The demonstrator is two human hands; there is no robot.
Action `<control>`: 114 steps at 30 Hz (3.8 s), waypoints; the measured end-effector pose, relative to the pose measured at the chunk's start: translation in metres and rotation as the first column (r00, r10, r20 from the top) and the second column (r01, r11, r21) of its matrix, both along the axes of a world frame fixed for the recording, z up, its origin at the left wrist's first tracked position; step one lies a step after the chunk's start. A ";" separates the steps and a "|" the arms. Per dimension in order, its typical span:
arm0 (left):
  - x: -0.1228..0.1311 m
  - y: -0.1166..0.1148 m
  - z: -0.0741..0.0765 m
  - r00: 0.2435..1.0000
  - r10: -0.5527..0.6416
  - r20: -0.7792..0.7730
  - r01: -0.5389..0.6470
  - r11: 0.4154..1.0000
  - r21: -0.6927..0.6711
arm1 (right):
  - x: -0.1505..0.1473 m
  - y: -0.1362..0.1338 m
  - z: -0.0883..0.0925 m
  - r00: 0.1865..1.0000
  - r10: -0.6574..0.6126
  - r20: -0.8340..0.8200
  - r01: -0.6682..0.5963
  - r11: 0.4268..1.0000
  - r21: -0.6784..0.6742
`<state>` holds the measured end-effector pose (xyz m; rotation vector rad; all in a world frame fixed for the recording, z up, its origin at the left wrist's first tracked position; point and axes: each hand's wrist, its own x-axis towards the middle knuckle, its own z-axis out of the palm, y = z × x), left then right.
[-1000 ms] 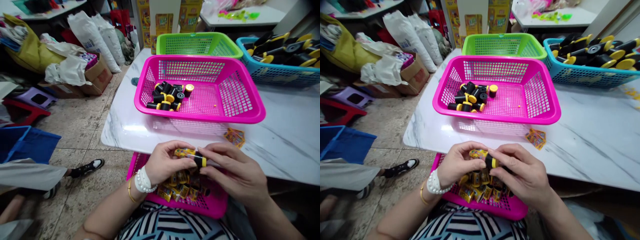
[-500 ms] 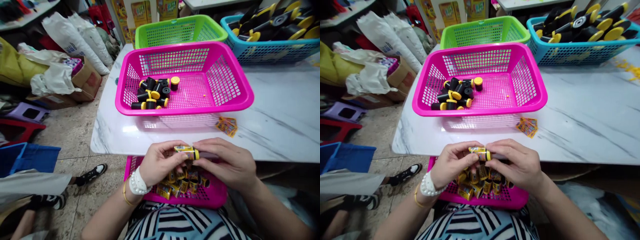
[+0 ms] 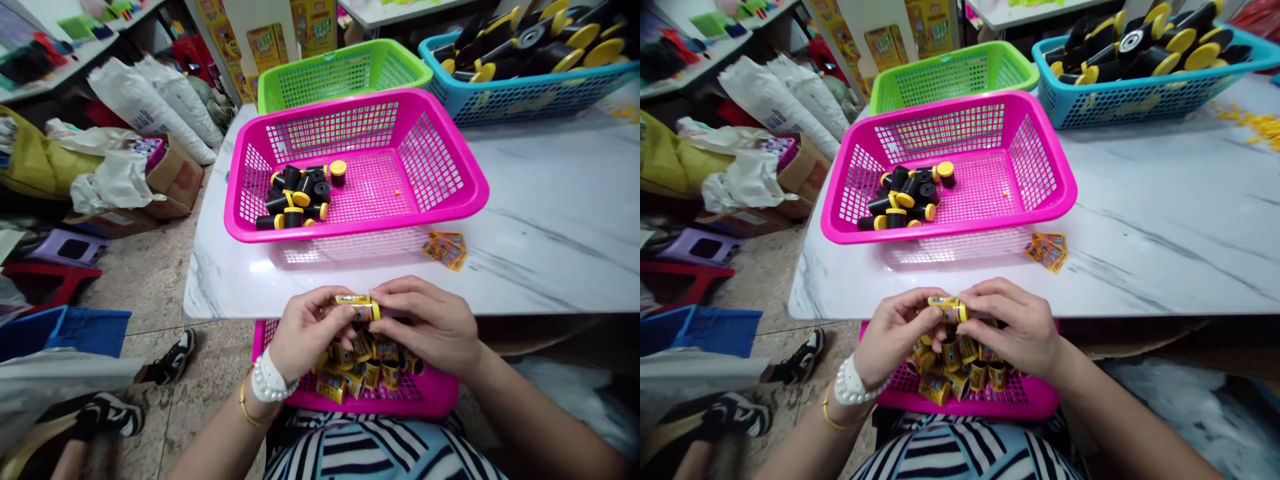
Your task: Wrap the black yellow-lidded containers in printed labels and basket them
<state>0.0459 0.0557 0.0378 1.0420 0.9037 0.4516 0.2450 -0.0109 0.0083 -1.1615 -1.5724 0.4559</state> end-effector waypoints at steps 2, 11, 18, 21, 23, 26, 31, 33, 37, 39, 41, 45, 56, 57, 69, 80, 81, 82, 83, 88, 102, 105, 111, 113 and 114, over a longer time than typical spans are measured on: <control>0.004 -0.003 0.000 0.999 0.043 -0.032 -0.039 0.993 0.110 | -0.002 0.002 0.000 0.999 -0.034 -0.039 0.032 0.998 -0.052; 0.010 -0.002 0.009 0.989 0.035 -0.143 0.065 0.766 0.640 | 0.000 0.003 0.007 0.885 -0.079 -0.458 -0.122 0.911 -0.393; 0.011 0.005 -0.007 0.998 -0.046 0.033 0.021 0.839 0.543 | -0.004 0.004 0.005 0.839 -0.116 -0.532 -0.123 0.912 -0.392; 0.010 0.006 -0.013 0.991 0.005 0.137 -0.060 0.913 0.403 | -0.004 0.005 0.002 0.873 -0.123 -0.472 -0.067 0.928 -0.366; 0.007 0.008 -0.013 0.994 0.022 0.104 -0.053 0.949 0.310 | -0.003 0.004 -0.001 0.905 -0.123 -0.408 -0.015 0.948 -0.318; 0.002 0.009 -0.012 0.999 -0.013 0.029 0.003 0.950 0.314 | -0.002 0.001 -0.005 0.950 -0.109 -0.293 0.032 0.966 -0.255; 0.000 0.005 -0.016 0.996 0.035 -0.078 0.032 0.696 0.718 | -0.006 0.006 -0.003 0.923 -0.130 -0.362 -0.009 0.934 -0.358; 0.001 0.005 -0.016 0.993 0.064 -0.099 0.035 0.641 0.767 | -0.007 0.010 0.000 0.902 -0.120 -0.415 -0.075 0.902 -0.424; 0.005 0.007 -0.010 0.996 -0.046 -0.081 0.082 0.843 0.531 | 0.002 0.018 0.008 0.857 -0.014 -0.515 -0.280 0.827 -0.487; 0.007 0.007 -0.006 0.995 -0.086 -0.043 0.095 0.939 0.331 | 0.009 0.019 0.012 0.851 0.045 -0.524 -0.332 0.818 -0.470; 0.007 0.004 -0.004 0.998 -0.065 -0.016 0.067 0.978 0.196 | 0.013 0.017 0.013 0.862 0.114 -0.494 -0.364 0.818 -0.446; 0.002 -0.007 -0.004 0.994 -0.034 0.101 0.033 0.999 0.004 | 0.007 0.003 0.005 0.838 0.148 -0.526 -0.379 0.851 -0.364; -0.003 -0.033 -0.022 0.956 0.006 0.293 0.077 0.959 -0.273 | -0.008 -0.024 0.004 0.936 0.177 -0.304 -0.239 0.954 -0.182; -0.003 -0.033 -0.022 0.946 -0.017 0.324 0.116 0.950 -0.288 | -0.009 -0.026 0.003 0.940 0.150 -0.305 -0.202 0.968 -0.146; 0.001 -0.039 -0.025 0.953 -0.030 0.300 0.143 0.920 -0.364 | -0.015 -0.038 0.002 0.986 0.106 -0.131 -0.115 0.991 -0.061; -0.029 -0.043 -0.029 0.920 -0.235 -0.313 0.319 0.914 0.251 | 0.049 -0.033 0.018 0.842 -0.392 0.371 0.401 0.915 0.056; -0.032 -0.043 -0.034 0.885 -0.162 -0.437 0.342 0.862 0.373 | 0.064 -0.029 0.016 0.748 -0.508 0.428 0.520 0.848 0.099; -0.035 -0.043 -0.039 0.851 -0.080 -0.519 0.354 0.818 0.453 | 0.079 -0.024 0.013 0.670 -0.556 0.492 0.585 0.803 0.111; -0.037 -0.043 -0.043 0.829 -0.034 -0.558 0.362 0.794 0.489 | 0.091 -0.019 0.008 0.622 -0.576 0.531 0.618 0.777 0.118; -0.033 -0.042 -0.032 0.933 -0.025 -0.360 0.218 0.833 0.508 | 0.109 -0.001 -0.016 0.646 -0.470 0.602 0.551 0.833 0.060; 0.025 -0.009 0.000 0.986 0.154 0.070 -0.168 0.925 0.340 | -0.016 -0.017 0.013 0.942 -0.291 0.165 0.294 0.956 0.008; 0.018 -0.008 -0.001 0.994 0.078 0.071 -0.096 0.946 0.308 | -0.016 -0.008 0.017 0.979 -0.181 -0.090 0.141 0.928 -0.344; 0.017 -0.019 0.003 0.926 0.354 0.130 -0.377 0.876 0.299 | -0.027 0.003 0.018 0.909 -0.355 -0.219 0.270 0.901 -0.340; 0.017 -0.022 0.005 0.908 0.396 0.136 -0.418 0.842 0.342 | -0.031 0.005 0.015 0.895 -0.363 -0.261 0.281 0.910 -0.305; 0.016 -0.022 0.006 0.908 0.395 0.139 -0.418 0.836 0.355 | -0.033 0.006 0.013 0.895 -0.349 -0.279 0.260 0.915 -0.308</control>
